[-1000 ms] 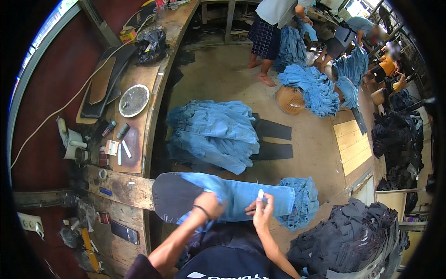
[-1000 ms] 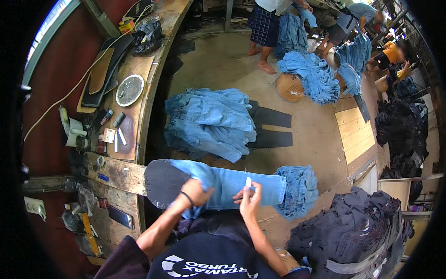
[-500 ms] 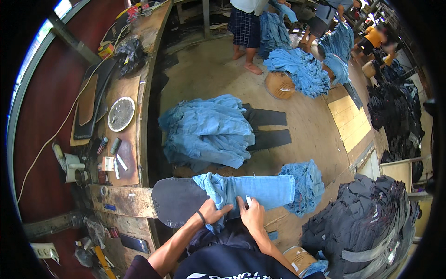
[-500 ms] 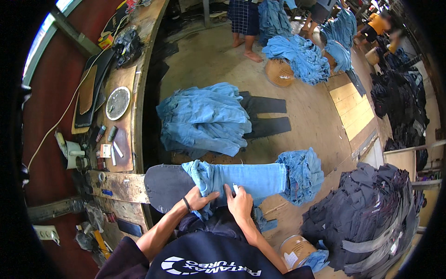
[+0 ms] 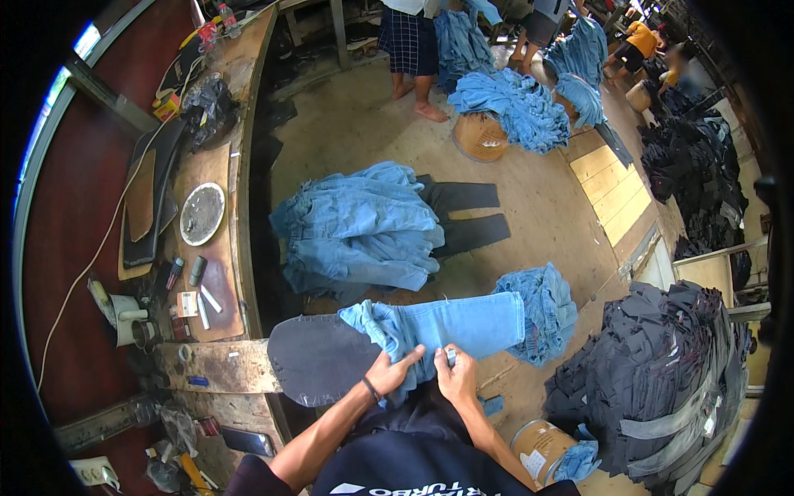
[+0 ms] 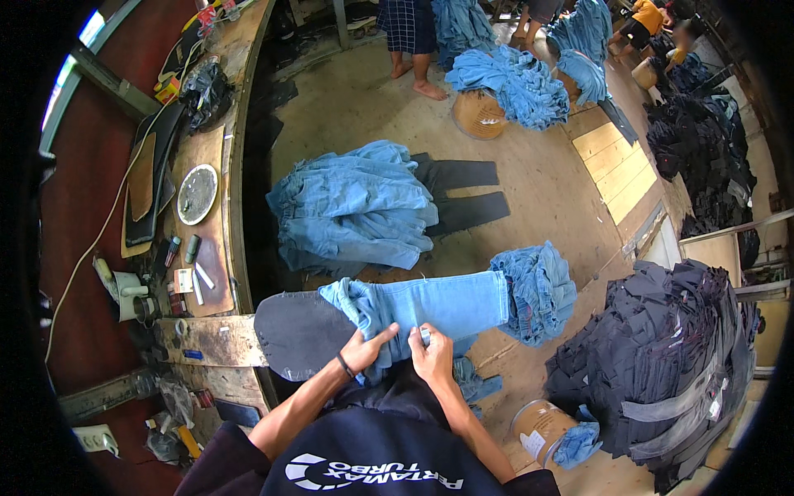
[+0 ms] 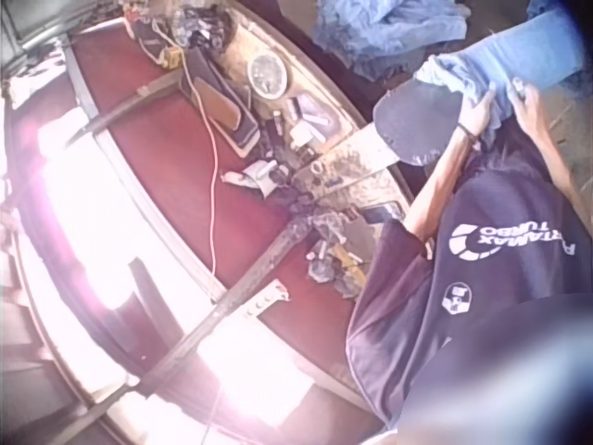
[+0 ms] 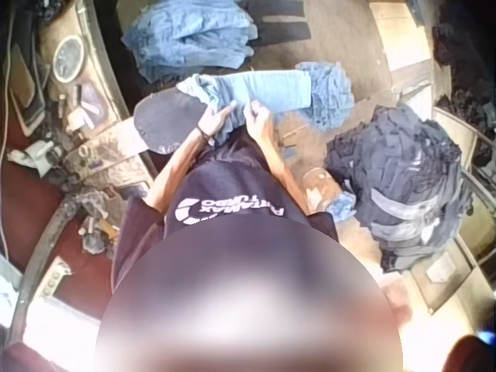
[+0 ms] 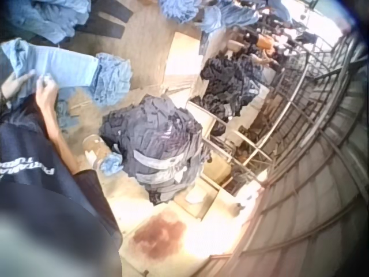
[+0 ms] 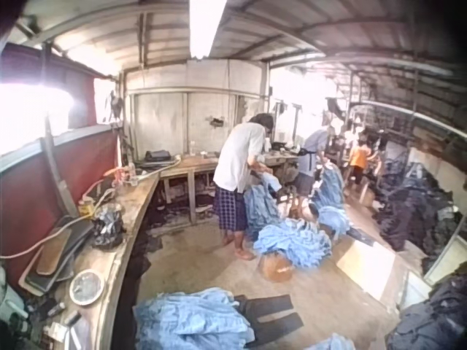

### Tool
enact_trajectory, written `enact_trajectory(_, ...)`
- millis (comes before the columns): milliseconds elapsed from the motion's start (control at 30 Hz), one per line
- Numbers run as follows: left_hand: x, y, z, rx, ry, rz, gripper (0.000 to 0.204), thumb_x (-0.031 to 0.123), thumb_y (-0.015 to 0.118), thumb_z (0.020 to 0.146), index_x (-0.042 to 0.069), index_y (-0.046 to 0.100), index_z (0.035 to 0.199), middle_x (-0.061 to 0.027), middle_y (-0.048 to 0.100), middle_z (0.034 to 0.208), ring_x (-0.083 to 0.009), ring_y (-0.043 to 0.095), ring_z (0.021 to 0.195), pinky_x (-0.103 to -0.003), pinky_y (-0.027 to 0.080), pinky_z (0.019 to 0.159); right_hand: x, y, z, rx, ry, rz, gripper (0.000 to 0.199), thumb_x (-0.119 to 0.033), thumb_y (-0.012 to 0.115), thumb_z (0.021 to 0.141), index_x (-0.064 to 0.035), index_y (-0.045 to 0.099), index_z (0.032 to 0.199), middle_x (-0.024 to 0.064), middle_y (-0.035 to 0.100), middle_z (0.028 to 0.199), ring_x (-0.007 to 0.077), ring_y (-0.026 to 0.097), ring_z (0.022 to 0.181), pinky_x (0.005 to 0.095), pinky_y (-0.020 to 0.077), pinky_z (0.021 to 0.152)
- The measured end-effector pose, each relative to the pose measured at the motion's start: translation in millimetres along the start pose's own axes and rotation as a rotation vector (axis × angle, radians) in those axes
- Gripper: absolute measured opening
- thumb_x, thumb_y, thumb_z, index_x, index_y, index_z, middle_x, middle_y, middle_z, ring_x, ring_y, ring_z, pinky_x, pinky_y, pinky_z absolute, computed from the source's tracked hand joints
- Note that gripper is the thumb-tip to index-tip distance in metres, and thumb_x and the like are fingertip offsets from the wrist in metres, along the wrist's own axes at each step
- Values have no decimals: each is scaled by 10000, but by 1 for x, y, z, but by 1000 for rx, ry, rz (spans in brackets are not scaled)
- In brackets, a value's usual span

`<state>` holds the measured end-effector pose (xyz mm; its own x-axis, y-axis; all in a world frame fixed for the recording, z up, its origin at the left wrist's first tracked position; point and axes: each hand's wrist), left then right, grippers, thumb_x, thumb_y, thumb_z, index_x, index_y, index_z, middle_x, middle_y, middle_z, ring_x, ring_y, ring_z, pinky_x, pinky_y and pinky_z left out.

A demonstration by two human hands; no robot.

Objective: The person repeatedly marks the seams and leg areas of light blue denim shorts with a white marker. They handle the garment one at a time, repositioning it on a curved board and applying marks along specific lines before moving to the next piece.

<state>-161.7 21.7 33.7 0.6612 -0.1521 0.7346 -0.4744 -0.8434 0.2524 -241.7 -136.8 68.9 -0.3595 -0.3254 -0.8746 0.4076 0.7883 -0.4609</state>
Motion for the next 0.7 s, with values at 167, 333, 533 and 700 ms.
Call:
enact_trajectory(167,-5,1,2,21,276,204,197,153,720,1026,-14,665,1115,-62,725,1026,-159,664,960,-368,556,853,2,0,-1,-20,26,-11,382,-199,658,1027,-5,514,731,153,477,562,287,472,475,438,396,518)
enact_trajectory(333,-6,-14,-17,-128,174,-87,207,76,663,1047,-38,650,1220,-94,728,1066,-188,695,902,-374,576,844,10,-2,-1,-20,69,37,383,-208,649,1036,-6,519,738,155,490,584,278,476,498,443,403,537)
enact_trajectory(533,-1,-9,-15,-150,208,311,204,96,662,1051,-19,676,1219,-76,744,1072,-171,708,945,-346,573,882,30,1,-4,-43,71,59,398,-225,639,1050,-14,514,736,126,477,588,224,482,518,432,396,542)
enact_trajectory(700,-1,-17,-34,-87,66,-70,245,134,679,1049,-9,693,1248,-48,755,1012,-171,701,1006,-335,560,911,38,1,-5,-82,217,303,381,-239,651,1067,-82,531,742,-10,487,564,104,482,451,309,398,428)
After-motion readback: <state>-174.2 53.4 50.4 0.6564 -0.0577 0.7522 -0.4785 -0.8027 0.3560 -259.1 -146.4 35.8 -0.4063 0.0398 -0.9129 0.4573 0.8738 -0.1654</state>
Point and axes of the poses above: each hand's wrist, its own z-axis towards the middle knuckle, its own y-axis out of the palm, x = y × z
